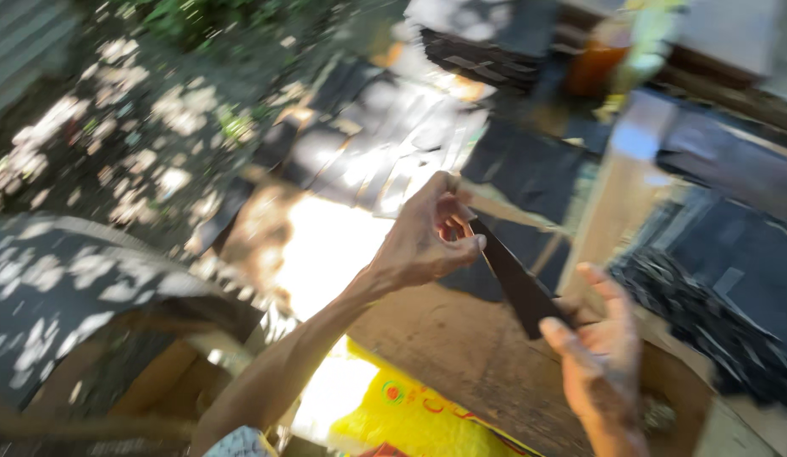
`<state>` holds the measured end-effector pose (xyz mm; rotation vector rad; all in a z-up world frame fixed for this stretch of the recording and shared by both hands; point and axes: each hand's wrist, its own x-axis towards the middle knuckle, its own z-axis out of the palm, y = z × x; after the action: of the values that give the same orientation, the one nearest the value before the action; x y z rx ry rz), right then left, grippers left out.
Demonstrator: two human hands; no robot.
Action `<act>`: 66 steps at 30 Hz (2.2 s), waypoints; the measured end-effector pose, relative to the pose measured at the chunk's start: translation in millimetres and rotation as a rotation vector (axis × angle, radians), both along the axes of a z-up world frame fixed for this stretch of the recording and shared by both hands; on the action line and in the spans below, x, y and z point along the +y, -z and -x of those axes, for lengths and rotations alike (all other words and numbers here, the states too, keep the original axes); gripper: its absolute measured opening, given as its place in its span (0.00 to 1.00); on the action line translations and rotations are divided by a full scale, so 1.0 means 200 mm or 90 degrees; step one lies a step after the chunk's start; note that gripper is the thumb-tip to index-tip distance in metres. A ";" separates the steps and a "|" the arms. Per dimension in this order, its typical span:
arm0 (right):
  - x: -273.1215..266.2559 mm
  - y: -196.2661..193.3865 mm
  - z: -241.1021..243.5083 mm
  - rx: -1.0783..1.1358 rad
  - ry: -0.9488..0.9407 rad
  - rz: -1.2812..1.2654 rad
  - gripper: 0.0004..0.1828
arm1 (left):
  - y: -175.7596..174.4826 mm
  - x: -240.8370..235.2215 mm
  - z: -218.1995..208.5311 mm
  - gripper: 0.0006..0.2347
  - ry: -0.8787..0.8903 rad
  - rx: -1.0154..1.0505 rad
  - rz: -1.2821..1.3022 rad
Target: The person applies a yellowish adhesive to the edges of small, dark rubber pieces using their finger. They pick up individual pieces from a stack, apply the glue, and place them onto a wooden board. The process is repeated for multiple pieces throughout the clip.
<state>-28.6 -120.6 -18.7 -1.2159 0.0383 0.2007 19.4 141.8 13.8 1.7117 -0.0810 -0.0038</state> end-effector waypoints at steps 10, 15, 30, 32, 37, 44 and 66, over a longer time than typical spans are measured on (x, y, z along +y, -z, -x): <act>0.83 0.12 -0.42 -0.137 -0.258 0.287 0.44 | 0.47 0.63 0.59 0.18 -0.347 0.107 0.134; 1.39 0.21 -0.55 -0.196 -0.302 0.188 0.43 | 0.49 0.91 0.65 0.19 -0.594 0.081 0.195; 1.67 0.32 -0.31 -0.668 -0.440 0.432 0.50 | 0.66 1.17 0.70 0.18 -0.781 0.086 0.148; 1.72 0.33 -0.32 -0.694 -0.444 0.455 0.50 | 0.63 1.18 0.70 0.17 -0.773 0.072 0.134; 1.78 0.36 -0.33 -0.721 -0.459 0.485 0.51 | 0.61 1.20 0.71 0.17 -0.761 0.049 0.143; 1.80 0.37 -0.34 -0.730 -0.466 0.507 0.52 | 0.60 1.22 0.71 0.16 -0.759 0.067 0.099; 1.80 0.36 -0.34 -0.741 -0.482 0.513 0.56 | 0.42 1.19 0.74 0.16 -0.759 0.177 0.064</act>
<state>39.1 239.5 -91.1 -1.9429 -1.4910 0.1005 -128.2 379.1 -70.0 1.4180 1.1208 0.6276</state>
